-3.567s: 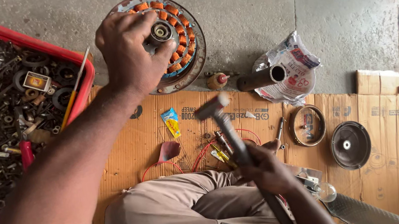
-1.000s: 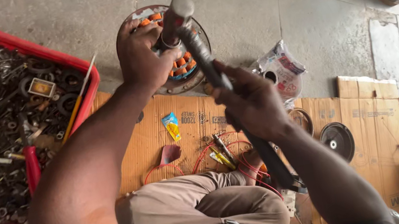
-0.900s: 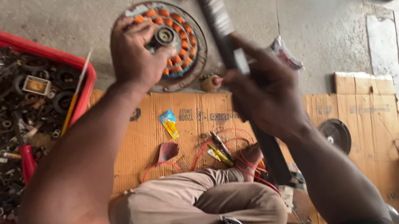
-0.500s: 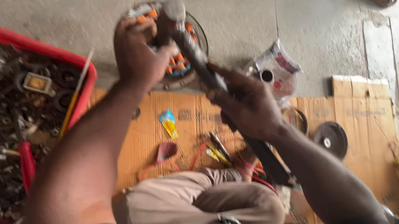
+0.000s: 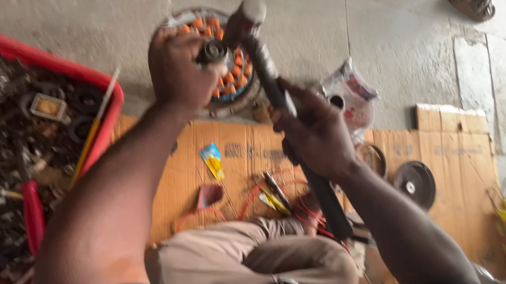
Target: The person sits on the floor repairing a ceiling fan motor. They hold the copper-wound stator, use pliers, hammer the rotor hub onto the shaft, fit the stator into the housing, route the red lead wires, and use a screwdriver on the shaft assembly.
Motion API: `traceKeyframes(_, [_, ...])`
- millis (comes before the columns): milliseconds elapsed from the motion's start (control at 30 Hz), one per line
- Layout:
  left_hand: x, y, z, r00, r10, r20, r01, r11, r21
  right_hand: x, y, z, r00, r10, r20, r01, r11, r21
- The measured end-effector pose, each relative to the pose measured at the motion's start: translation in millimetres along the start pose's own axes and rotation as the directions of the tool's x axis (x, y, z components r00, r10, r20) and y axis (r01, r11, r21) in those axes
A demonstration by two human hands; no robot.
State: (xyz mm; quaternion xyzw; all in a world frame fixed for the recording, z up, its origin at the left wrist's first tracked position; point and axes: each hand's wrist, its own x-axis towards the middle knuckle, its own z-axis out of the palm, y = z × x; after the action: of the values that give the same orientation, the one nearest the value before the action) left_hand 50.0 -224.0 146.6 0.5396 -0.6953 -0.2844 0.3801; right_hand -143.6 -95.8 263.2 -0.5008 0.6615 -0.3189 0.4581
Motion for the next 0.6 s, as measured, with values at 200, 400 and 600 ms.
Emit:
traceKeyframes(200, [-0.6, -9.4, 9.1, 0.980, 0.076, -0.185, -0.112, 0.975, -0.193, -25.0, -22.9, -25.4, 0.914, -0.394, -0.095, 0.404, 0.904, 0.139])
traceKeyframes(400, [-9.8, -16.9, 16.7, 0.930, 0.224, -0.291, -0.228, 0.974, 0.020, -15.7, 13.9, 6.7, 0.914, -0.405, 0.039, 0.404, 0.914, 0.033])
traceKeyframes(600, [-3.8, -13.3, 11.3, 0.977, 0.134, -0.165, -0.132, 0.991, 0.022, -10.3, -2.9, -12.6, 0.996, -0.024, 0.086, 0.028, 0.998, -0.051])
